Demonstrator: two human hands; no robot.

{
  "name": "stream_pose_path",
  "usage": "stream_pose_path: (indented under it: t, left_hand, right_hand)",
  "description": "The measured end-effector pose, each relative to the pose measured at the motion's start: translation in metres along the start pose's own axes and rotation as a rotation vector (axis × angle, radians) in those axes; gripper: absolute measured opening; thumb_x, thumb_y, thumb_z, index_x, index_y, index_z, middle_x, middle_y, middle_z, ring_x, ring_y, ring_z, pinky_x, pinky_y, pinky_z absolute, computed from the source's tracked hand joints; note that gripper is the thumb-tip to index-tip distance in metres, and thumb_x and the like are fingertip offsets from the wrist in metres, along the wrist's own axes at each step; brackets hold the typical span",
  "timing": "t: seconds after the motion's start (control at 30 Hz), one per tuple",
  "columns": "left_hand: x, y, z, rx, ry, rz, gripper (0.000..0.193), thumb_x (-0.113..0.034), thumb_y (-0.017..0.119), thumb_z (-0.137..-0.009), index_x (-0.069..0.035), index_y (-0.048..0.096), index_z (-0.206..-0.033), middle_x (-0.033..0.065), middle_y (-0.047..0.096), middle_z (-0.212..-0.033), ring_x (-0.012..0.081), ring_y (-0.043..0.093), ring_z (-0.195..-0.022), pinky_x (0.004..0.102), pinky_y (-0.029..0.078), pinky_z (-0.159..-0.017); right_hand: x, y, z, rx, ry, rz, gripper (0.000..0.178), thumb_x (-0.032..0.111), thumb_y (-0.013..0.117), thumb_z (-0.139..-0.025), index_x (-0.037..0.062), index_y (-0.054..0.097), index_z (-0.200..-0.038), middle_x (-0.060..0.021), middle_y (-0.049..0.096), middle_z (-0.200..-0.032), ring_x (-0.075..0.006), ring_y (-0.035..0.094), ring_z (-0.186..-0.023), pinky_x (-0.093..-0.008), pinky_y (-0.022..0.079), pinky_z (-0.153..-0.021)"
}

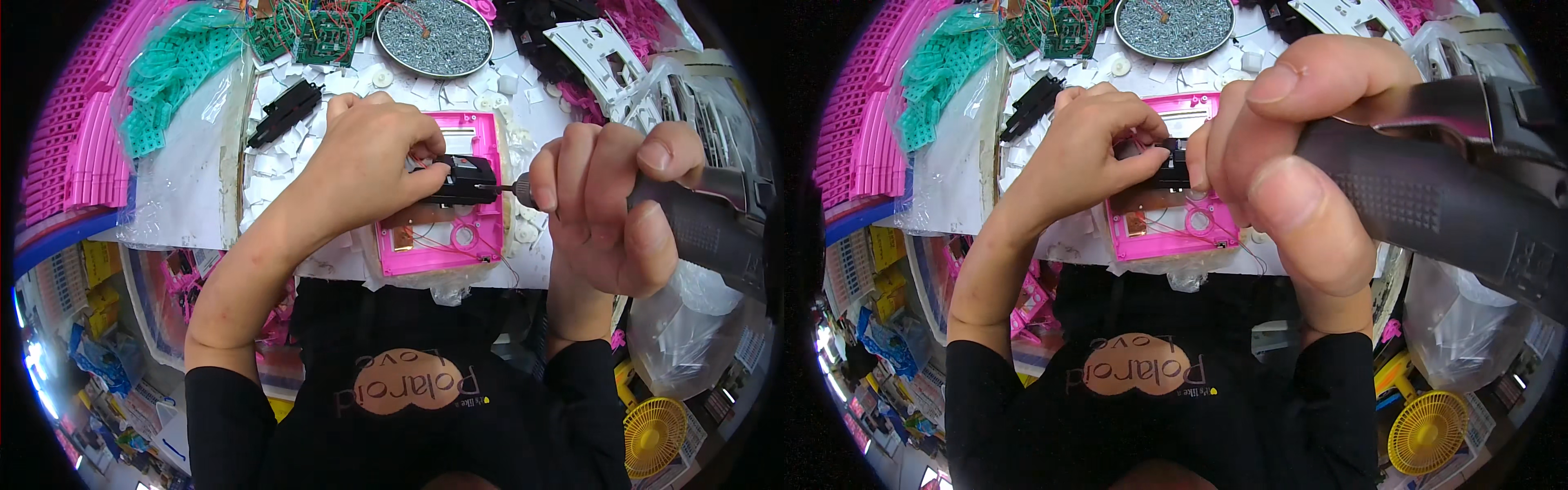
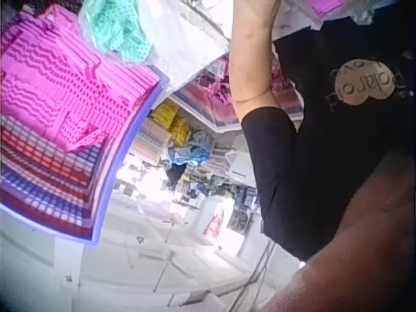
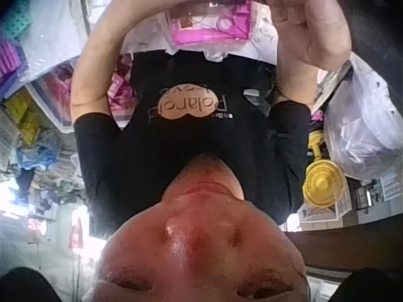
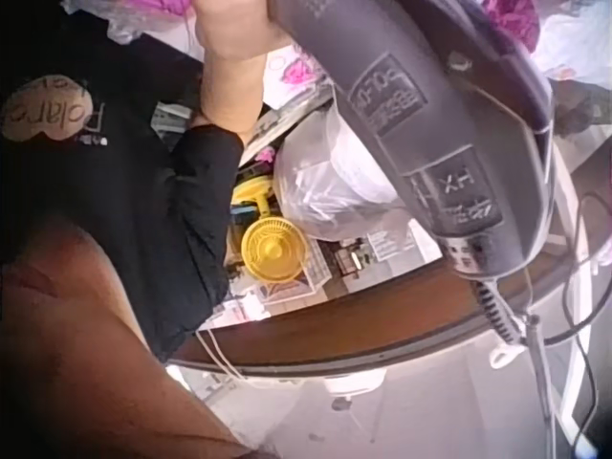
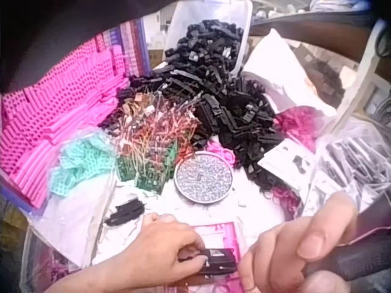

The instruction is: Assembling a toy calculator by installing internal components and fastening the housing with an electric screwdriver.

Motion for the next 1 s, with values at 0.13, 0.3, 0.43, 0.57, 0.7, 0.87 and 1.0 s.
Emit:
stream_pose_path:
  t: [0.13, 0.3, 0.43, 0.57, 0.7, 0.87, 1.0]
  left_hand:
    - [-0.005, -0.005, -0.007, 0.095, -0.043, 0.003, 0.011, -0.019, 0.073, -0.078, -0.008, 0.072, -0.081, 0.0017, 0.066, -0.069, 0.0203, 0.063, -0.079, 0.0394, 0.036, -0.086]
    - [-0.011, -0.01, -0.016, 0.219, -0.097, -0.055, 0.013, -0.02, 0.075, -0.077, -0.008, 0.071, -0.081, 0.0049, 0.067, -0.073, 0.0222, 0.065, -0.082, 0.0405, 0.037, -0.088]
    - [0.0, -0.007, -0.001, -0.185, 0.112, 0.062, 0.031, -0.027, 0.082, -0.074, -0.009, 0.068, -0.094, 0.0085, 0.069, -0.091, 0.0243, 0.065, -0.088, 0.0415, 0.036, -0.09]
    - [-0.014, 0.009, 0.049, -0.252, 0.118, -0.099, 0.052, -0.027, 0.086, -0.071, -0.012, 0.063, -0.115, 0.0032, 0.067, -0.104, 0.0232, 0.06, -0.098, 0.0417, 0.032, -0.091]
    - [-0.002, 0.026, 0.053, -0.243, 0.122, -0.209, 0.049, -0.023, 0.083, -0.074, -0.013, 0.063, -0.117, 0.0023, 0.067, -0.103, 0.0221, 0.061, -0.095, 0.0419, 0.03, -0.085]
    - [0.003, 0.027, 0.054, -0.249, 0.137, -0.149, 0.051, -0.025, 0.083, -0.074, -0.013, 0.063, -0.119, 0.0013, 0.064, -0.101, 0.0211, 0.059, -0.094, 0.0434, 0.03, -0.087]
    - [0.007, 0.03, 0.055, -0.279, 0.161, -0.142, 0.054, -0.026, 0.085, -0.071, -0.013, 0.063, -0.118, 0.0005, 0.063, -0.101, 0.0201, 0.058, -0.093, 0.0445, 0.031, -0.089]
  right_hand:
    - [-0.002, 0.004, 0.0, -0.044, 0.022, -0.021, 0.037, 0.023, 0.055, -0.099, 0.0115, 0.046, -0.133, 0.0021, 0.048, -0.072, -0.011, 0.044, -0.064, -0.032, 0.046, -0.068]
    - [-0.001, 0.004, -0.004, -0.005, 0.019, -0.036, 0.037, 0.022, 0.055, -0.099, 0.0121, 0.046, -0.133, 0.0028, 0.048, -0.072, -0.0107, 0.044, -0.065, -0.0318, 0.046, -0.069]
    - [0.004, -0.002, -0.004, 0.039, 0.003, -0.014, 0.037, 0.022, 0.055, -0.099, 0.0122, 0.046, -0.134, 0.003, 0.048, -0.073, -0.0109, 0.044, -0.066, -0.0319, 0.046, -0.07]
    - [0.001, 0.004, -0.003, -0.04, 0.023, -0.024, 0.038, 0.021, 0.055, -0.1, 0.0122, 0.046, -0.136, 0.0021, 0.048, -0.075, -0.0122, 0.044, -0.066, -0.0335, 0.046, -0.072]
    - [-0.025, -0.004, -0.014, 0.161, -0.045, -0.055, 0.037, 0.019, 0.056, -0.1, 0.011, 0.046, -0.134, 0.0002, 0.048, -0.074, -0.0133, 0.045, -0.066, -0.0355, 0.046, -0.072]
    - [-0.037, 0.019, -0.018, 0.057, -0.003, -0.026, 0.033, 0.021, 0.061, -0.1, 0.0105, 0.045, -0.127, -0.0008, 0.046, -0.072, -0.0134, 0.045, -0.062, -0.0348, 0.045, -0.067]
    - [-0.043, 0.026, -0.013, -0.1, 0.09, 0.104, 0.034, 0.024, 0.065, -0.099, 0.0099, 0.044, -0.122, -0.0009, 0.046, -0.07, -0.0133, 0.047, -0.061, -0.0338, 0.045, -0.065]
Point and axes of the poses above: each hand's wrist, its own z-axis away from the middle knuckle, its own y-axis out of the palm, x = y × z, the point moved 1 cm from there along -z, towards the middle knuckle
